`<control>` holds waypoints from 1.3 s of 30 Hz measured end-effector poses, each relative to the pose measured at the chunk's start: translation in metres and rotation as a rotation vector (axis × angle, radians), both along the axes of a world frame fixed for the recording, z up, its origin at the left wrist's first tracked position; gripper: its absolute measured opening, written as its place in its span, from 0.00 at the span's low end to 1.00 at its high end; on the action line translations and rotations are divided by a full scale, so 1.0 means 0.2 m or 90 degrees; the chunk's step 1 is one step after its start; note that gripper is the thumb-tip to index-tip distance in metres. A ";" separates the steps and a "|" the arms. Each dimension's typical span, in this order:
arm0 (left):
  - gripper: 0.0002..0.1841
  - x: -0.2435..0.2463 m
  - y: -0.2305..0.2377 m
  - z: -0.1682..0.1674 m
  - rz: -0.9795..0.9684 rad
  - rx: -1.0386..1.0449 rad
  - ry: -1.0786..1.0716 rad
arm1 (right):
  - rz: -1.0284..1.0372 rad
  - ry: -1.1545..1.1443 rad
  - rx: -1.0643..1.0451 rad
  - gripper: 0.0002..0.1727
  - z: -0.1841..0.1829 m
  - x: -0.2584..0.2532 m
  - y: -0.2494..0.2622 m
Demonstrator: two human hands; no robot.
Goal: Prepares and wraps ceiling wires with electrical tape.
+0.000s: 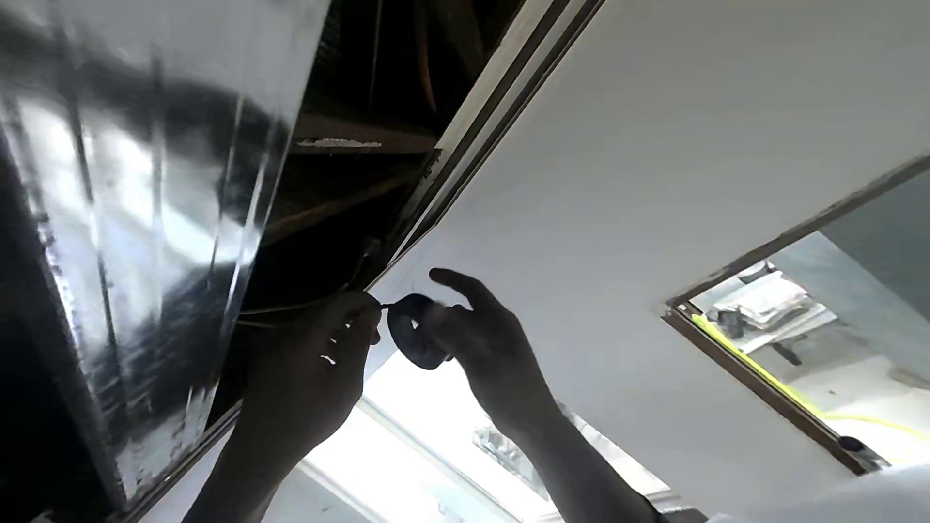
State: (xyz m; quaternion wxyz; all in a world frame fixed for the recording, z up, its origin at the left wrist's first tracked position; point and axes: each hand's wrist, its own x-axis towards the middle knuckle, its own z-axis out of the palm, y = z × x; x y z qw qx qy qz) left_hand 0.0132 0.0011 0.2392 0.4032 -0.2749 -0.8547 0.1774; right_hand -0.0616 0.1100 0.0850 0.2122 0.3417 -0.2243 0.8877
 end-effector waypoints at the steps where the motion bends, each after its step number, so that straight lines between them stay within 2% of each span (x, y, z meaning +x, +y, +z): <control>1: 0.13 -0.01 0.00 -0.01 -0.005 0.008 -0.003 | -0.012 0.029 0.020 0.31 -0.01 -0.01 -0.02; 4: 0.13 -0.03 -0.03 -0.01 -0.037 0.000 -0.008 | -0.073 0.100 0.084 0.38 -0.03 -0.03 -0.07; 8: 0.14 -0.01 -0.04 0.02 -0.041 -0.035 -0.026 | -0.172 0.117 0.111 0.41 -0.01 -0.03 -0.10; 14: 0.12 0.03 -0.03 0.03 -0.069 0.031 -0.090 | -0.171 0.161 0.135 0.45 0.01 -0.04 -0.11; 16: 0.11 0.04 -0.04 0.02 -0.079 0.059 -0.121 | -0.214 0.182 0.160 0.45 0.02 -0.10 -0.12; 19: 0.10 0.05 -0.08 0.04 -0.084 0.055 -0.174 | -0.262 0.196 0.185 0.44 0.08 -0.19 -0.10; 21: 0.10 0.05 -0.09 0.04 -0.088 0.039 -0.183 | -0.265 0.189 0.199 0.48 0.14 -0.22 -0.06; 23: 0.09 0.04 -0.09 0.05 -0.086 0.024 -0.168 | -0.228 0.194 0.204 0.52 0.19 -0.22 0.02; 25: 0.09 0.03 -0.06 0.05 -0.060 0.001 -0.125 | -0.204 0.190 0.179 0.51 0.18 -0.19 0.08; 27: 0.11 0.02 -0.04 0.03 -0.019 -0.049 -0.051 | -0.167 0.158 0.094 0.49 0.14 -0.13 0.13; 30: 0.13 -0.03 -0.03 -0.01 0.018 -0.156 0.095 | -0.040 0.116 -0.031 0.48 0.05 -0.02 0.15; 34: 0.13 -0.06 0.01 -0.08 0.088 -0.219 0.250 | 0.137 0.133 -0.171 0.37 -0.01 0.06 0.00; 37: 0.13 -0.06 0.02 -0.07 0.083 -0.188 0.233 | 0.229 0.055 -0.203 0.31 -0.01 0.06 -0.12; 39: 0.14 -0.06 0.01 -0.04 0.069 -0.110 0.150 | 0.218 0.045 -0.169 0.27 -0.01 0.03 -0.19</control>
